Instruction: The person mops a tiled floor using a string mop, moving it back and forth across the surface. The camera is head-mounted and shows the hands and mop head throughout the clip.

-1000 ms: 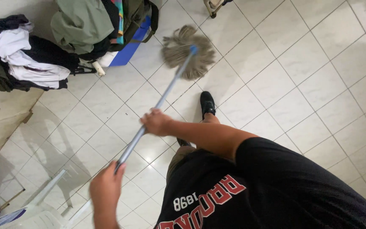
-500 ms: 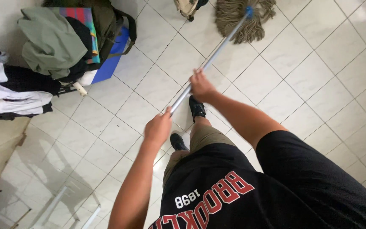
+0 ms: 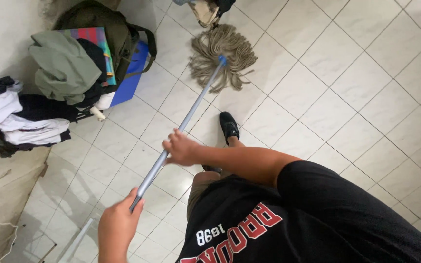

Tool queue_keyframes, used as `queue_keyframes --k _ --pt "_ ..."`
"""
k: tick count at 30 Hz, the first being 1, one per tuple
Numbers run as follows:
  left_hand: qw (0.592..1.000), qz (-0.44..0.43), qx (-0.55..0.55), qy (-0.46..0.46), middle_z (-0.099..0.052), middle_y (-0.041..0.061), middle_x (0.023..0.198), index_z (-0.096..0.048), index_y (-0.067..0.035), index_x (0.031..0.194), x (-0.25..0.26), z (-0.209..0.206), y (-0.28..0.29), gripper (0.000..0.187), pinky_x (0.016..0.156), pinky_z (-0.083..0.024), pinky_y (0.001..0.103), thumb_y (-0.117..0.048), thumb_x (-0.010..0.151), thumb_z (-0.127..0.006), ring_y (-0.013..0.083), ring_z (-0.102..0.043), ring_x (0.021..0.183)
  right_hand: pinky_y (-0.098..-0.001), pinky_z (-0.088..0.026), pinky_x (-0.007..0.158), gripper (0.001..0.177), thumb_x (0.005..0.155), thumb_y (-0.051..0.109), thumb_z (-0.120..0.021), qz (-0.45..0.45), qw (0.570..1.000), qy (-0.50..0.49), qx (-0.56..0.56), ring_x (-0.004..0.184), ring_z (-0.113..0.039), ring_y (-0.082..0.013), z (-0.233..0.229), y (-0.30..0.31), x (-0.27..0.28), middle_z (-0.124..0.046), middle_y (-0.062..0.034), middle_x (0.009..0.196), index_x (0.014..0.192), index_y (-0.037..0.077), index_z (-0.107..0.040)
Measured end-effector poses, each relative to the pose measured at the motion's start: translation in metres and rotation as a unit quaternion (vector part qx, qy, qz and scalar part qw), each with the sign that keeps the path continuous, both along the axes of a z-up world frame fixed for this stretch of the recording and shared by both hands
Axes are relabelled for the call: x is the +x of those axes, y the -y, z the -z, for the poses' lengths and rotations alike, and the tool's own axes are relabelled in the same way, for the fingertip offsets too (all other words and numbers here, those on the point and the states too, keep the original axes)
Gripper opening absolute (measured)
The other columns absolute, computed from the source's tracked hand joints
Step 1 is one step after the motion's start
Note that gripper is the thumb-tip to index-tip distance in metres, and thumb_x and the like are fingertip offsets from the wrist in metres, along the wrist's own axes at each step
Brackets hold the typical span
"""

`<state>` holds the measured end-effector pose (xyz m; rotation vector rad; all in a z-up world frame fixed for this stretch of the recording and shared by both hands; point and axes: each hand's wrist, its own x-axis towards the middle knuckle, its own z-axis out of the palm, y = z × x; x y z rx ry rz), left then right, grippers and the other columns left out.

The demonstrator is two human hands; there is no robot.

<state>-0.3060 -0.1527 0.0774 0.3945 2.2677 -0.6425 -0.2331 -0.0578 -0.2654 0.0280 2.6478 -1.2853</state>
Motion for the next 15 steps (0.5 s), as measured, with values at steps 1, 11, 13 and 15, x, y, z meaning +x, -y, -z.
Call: queue_keyframes --k 1,11,13,15 --pt "0.998 0.049 0.018 0.016 -0.079 0.005 0.112 -0.063 -0.036 0.140 0.003 0.001 -0.021 0.047 0.090 -0.063 0.047 -0.050 0.096 -0.057 0.0316 -0.077 0.101 -0.0639 -0.034 0.116 0.082 0.088 0.079 -0.039 0.071 0.988 -0.129 0.038 0.123 -0.043 -0.0601 0.013 -0.012 0.008 -0.048 -0.0251 0.116 0.122 0.004 -0.043" --pt "0.938 0.181 0.197 0.221 -0.077 0.020 0.102 -0.055 -0.015 0.147 0.068 0.193 -0.171 0.048 0.085 -0.059 0.053 -0.030 0.101 -0.053 0.0366 -0.074 0.101 -0.0687 -0.040 0.098 0.056 0.088 0.057 -0.064 0.150 0.897 -0.204 0.363 0.102 -0.057 -0.0613 0.169 -0.207 0.163 -0.054 -0.0224 0.099 0.093 0.002 -0.066" --pt "0.936 0.185 0.197 0.225 -0.076 0.021 0.100 -0.051 -0.017 0.150 0.087 0.219 -0.173 0.050 0.082 -0.060 0.054 -0.028 0.102 -0.054 0.0372 -0.075 0.098 -0.0653 -0.048 0.095 0.061 0.083 0.060 -0.069 0.197 0.940 -0.071 0.271 0.122 -0.043 -0.0619 0.151 -0.215 0.182 -0.044 -0.0300 0.123 0.104 0.004 -0.058" --pt "0.935 0.188 0.195 0.230 -0.076 0.023 0.099 -0.047 -0.018 0.153 0.092 0.223 -0.168 0.052 0.080 -0.060 0.054 -0.027 0.102 -0.055 0.0377 -0.076 0.095 -0.0621 -0.057 0.093 0.072 0.079 0.063 -0.075 0.238 0.954 0.064 0.169 0.141 -0.030 -0.0623 0.154 -0.210 0.187 -0.035 -0.0375 0.146 0.115 0.007 -0.049"
